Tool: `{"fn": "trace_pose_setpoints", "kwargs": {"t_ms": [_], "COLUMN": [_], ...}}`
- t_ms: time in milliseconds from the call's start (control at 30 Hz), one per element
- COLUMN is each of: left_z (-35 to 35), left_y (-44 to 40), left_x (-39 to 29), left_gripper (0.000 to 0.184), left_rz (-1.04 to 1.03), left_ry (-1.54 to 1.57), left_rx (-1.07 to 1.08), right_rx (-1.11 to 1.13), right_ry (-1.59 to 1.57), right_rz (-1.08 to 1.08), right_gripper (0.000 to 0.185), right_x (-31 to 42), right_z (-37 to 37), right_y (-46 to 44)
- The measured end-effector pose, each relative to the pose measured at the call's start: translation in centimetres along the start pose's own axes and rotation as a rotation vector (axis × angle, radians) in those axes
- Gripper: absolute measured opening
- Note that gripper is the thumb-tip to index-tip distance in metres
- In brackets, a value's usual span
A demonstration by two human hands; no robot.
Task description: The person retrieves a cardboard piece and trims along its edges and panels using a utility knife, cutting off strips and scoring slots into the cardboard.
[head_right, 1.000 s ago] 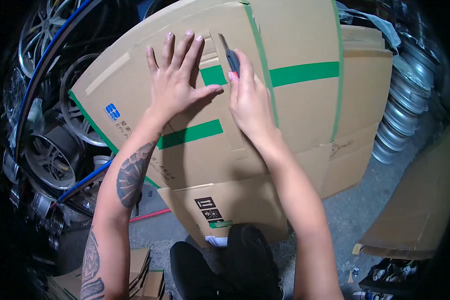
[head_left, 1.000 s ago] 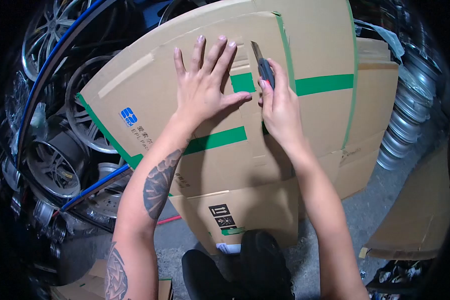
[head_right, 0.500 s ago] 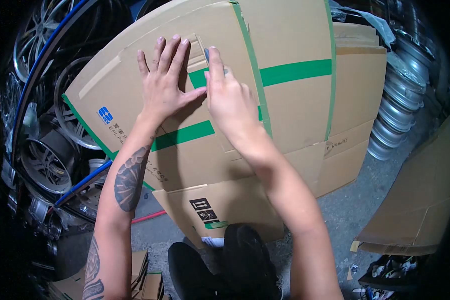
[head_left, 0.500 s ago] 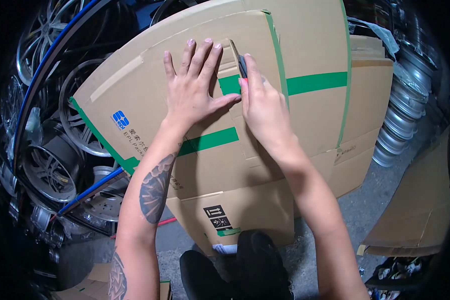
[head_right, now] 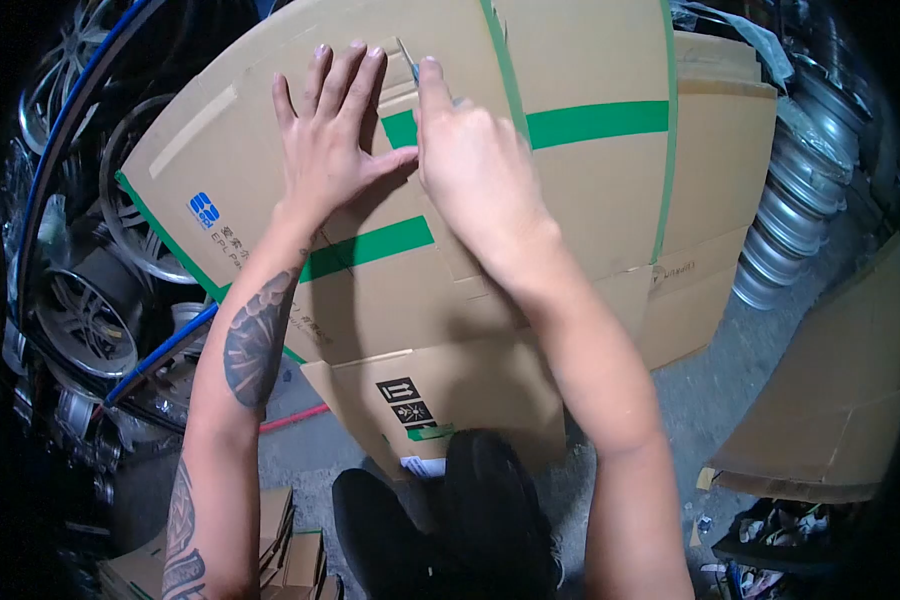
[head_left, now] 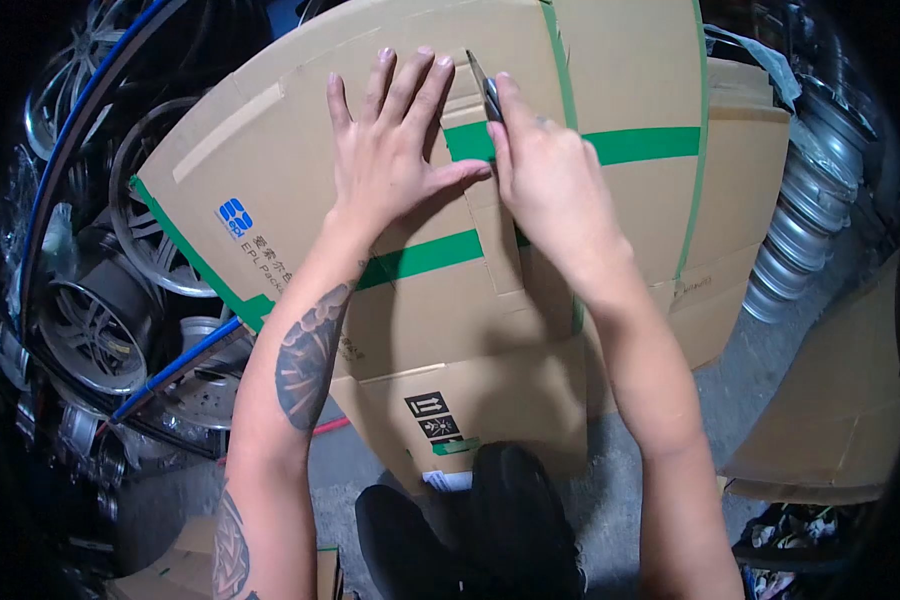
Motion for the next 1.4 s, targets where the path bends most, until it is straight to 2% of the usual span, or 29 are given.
{"fn": "trace_pose_setpoints", "kwargs": {"t_ms": [467,600,833,967,1000,1100,1200,1300,1400], "left_z": [-0.1,0.1,0.3,0.2,0.2,0.1,0.0,0.0,0.2], "left_y": [0.0,-0.1,-0.2,0.0,0.0,-0.1,0.0,0.0,0.0], "left_x": [0.1,0.0,-0.1,-0.1,-0.1,-0.1,0.0,0.0,-0.2], "left_gripper": [0.114,0.112,0.113,0.114,0.114,0.113,0.112,0.111,0.113], "left_rz": [-0.021,-0.013,0.002,0.002,-0.002,-0.015,-0.015,-0.012,-0.010], "left_ry": [0.018,0.002,0.002,0.001,-0.002,-0.009,-0.019,-0.013,-0.015], "left_rx": [-0.038,-0.018,0.007,0.016,0.015,0.008,0.010,0.011,0.014], "right_rx": [0.029,0.083,-0.075,-0.014,-0.075,-0.066,-0.081,-0.012,0.051], "right_ry": [-0.120,-0.105,-0.255,-0.328,-0.351,-0.279,-0.201,-0.179,-0.111], "right_rz": [0.034,-0.028,-0.102,-0.194,-0.177,-0.318,-0.225,-0.252,-0.260], "right_gripper": [0.042,0.041,0.040,0.042,0.043,0.039,0.036,0.034,0.039], "right_x": [-1.4,-1.3,-2.1,-3.5,-3.6,-4.2,-4.1,-4.0,-3.9], "right_z": [0.8,0.9,6.1,6.9,6.9,6.7,6.2,5.5,4.8], "right_y": [-0.6,-0.7,-0.5,0.8,1.2,2.9,3.9,4.7,5.1]}}
Point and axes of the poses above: each hand's wrist, its own y-axis away from the middle knuckle, its own z-axis out of the back of the hand, x = y × z, the point moved 6 cm from there along -y, towards the middle knuckle, and after that the axes turned 2 degrees about -z, right-handed, at the moved point
